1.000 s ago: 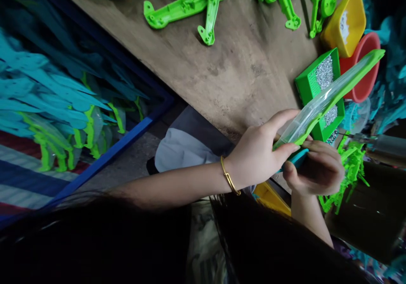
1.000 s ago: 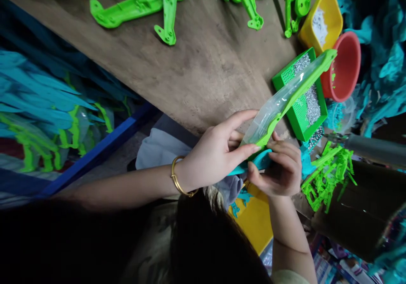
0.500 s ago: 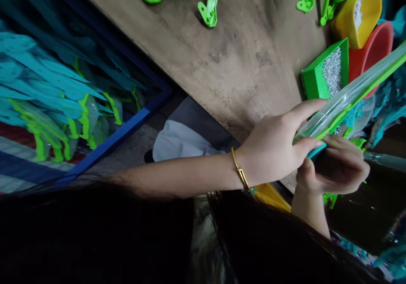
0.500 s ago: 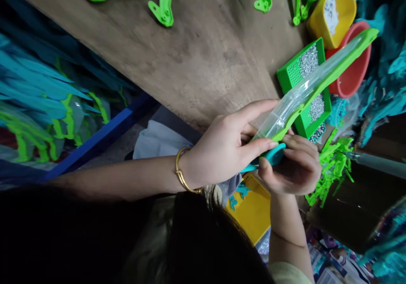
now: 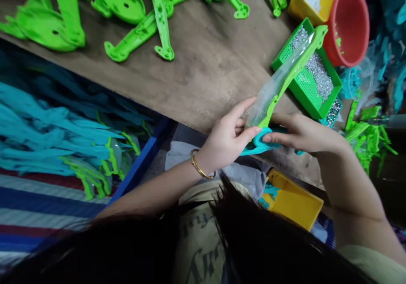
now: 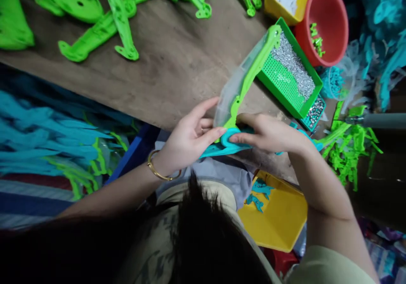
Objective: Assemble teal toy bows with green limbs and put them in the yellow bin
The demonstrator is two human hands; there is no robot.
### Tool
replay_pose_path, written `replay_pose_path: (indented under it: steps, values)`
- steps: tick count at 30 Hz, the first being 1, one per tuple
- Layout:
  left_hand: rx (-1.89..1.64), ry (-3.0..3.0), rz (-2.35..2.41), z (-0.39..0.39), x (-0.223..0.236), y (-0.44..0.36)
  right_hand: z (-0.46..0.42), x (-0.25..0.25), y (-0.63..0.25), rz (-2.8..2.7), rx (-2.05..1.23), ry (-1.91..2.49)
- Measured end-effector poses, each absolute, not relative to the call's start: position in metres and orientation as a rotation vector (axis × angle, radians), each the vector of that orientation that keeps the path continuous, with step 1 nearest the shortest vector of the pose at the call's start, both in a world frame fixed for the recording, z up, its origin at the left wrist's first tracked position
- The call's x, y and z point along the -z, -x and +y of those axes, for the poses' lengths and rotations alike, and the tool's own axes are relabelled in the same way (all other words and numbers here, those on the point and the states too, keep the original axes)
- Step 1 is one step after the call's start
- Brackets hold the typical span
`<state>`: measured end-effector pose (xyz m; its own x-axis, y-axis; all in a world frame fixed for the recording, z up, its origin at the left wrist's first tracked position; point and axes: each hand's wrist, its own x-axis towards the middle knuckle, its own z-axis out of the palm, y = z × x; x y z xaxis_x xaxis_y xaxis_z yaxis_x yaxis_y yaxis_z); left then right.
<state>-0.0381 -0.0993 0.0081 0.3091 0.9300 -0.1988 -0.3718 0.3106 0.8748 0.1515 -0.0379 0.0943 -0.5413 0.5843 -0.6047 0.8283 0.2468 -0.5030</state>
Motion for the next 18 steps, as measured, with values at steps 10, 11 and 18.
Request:
replay_pose_path:
  steps: [10, 11, 18]
  values:
    - [-0.897, -0.694, 0.905, -0.103, -0.006, 0.045, -0.036, -0.066, -0.15, 2.386, 1.301, -1.309]
    - [-0.865, -0.666, 0.902, -0.102, -0.005, 0.045, -0.035, -0.065, -0.15, 2.38, 1.32, -1.307]
    - [-0.784, -0.716, 0.939, -0.092, -0.002, 0.041, -0.056, -0.065, -0.158, 2.636, 0.897, -1.462]
